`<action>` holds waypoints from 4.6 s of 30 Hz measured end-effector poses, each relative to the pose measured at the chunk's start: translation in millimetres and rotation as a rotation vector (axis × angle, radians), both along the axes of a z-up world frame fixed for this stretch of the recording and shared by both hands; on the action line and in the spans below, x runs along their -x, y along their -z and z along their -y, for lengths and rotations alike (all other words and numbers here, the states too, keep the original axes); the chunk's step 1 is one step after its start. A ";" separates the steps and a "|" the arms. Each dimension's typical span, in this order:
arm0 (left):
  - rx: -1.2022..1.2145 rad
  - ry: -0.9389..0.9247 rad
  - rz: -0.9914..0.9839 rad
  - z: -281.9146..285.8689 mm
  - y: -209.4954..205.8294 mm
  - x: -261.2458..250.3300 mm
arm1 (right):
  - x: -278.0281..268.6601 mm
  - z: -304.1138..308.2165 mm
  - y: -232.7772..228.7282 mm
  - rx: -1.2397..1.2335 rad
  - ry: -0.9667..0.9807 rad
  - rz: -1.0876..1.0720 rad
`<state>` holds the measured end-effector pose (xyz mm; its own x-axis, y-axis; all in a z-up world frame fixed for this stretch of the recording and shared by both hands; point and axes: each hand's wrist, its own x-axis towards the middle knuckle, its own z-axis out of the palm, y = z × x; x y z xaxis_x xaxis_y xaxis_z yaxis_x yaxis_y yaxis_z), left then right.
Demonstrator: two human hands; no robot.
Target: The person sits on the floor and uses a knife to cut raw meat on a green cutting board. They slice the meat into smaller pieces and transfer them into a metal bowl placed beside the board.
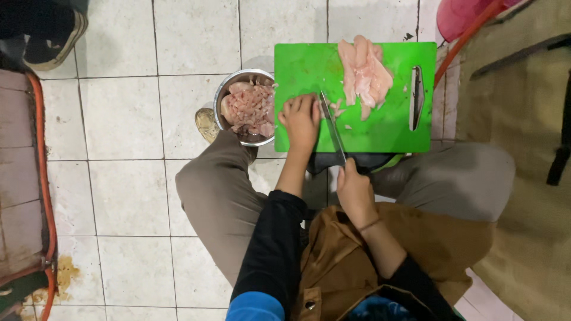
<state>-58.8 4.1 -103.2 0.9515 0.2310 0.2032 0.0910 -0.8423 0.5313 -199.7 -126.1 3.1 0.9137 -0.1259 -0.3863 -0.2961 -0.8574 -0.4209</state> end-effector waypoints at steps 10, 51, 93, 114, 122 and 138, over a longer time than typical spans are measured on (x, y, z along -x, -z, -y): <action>-0.017 -0.117 -0.005 -7.4 -9.8 9.9 | -29.3 -22.1 -18.7 -0.057 0.008 -0.072; 0.005 -0.099 -0.133 -24.5 -12.3 21.8 | -39.1 -43.5 -15.1 -0.056 -0.056 -0.110; -0.108 -0.103 -0.165 -16.9 -22.1 21.0 | -59.5 -24.3 27.9 0.016 -0.134 0.092; -0.058 -0.271 -0.040 -17.9 -12.9 25.2 | -54.3 -44.2 -8.7 0.037 -0.192 0.073; -0.112 -0.258 -0.043 -18.6 -15.5 25.2 | -53.6 -52.8 6.0 -0.014 -0.120 0.004; -0.108 -0.216 -0.046 -20.9 -17.5 28.3 | -39.3 -48.5 12.2 -0.036 -0.103 0.077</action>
